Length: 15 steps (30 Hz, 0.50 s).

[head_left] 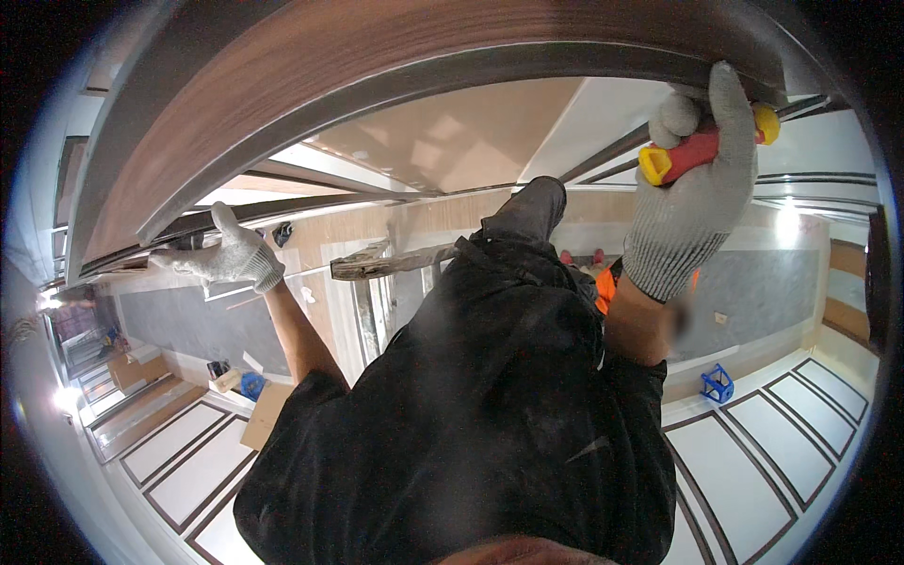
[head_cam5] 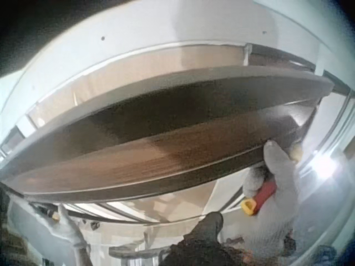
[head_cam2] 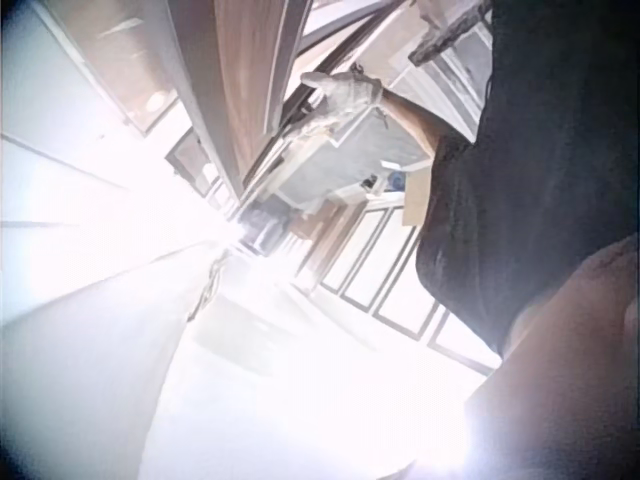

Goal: The person installs wood trim along the top of a wall panel by positioning the trim pieces and securing them with a screwdriver while standing on a ladder.

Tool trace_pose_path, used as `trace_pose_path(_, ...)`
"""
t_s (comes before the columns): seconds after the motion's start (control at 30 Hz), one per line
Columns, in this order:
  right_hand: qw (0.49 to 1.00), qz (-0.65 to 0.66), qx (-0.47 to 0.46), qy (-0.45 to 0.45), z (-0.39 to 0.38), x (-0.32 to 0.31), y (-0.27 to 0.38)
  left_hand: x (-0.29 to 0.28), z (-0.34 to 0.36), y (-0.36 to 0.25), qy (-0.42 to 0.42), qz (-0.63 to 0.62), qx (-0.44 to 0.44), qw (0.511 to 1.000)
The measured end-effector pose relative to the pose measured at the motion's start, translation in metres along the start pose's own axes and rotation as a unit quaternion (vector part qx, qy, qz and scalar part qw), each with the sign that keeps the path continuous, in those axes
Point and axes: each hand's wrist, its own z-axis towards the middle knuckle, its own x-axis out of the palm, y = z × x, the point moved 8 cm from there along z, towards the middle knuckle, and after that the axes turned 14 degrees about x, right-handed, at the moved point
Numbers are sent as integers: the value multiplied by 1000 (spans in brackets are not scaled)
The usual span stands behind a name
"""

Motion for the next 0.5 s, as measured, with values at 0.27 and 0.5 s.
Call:
trace_pose_path(0.27,1000,5,3,-27,-4,-11,1,-6,1,-17,-6,0,3,1000)
trace_pose_path(0.5,998,56,-8,-28,-12,0,1,-6,2,-12,-20,-63,39,997)
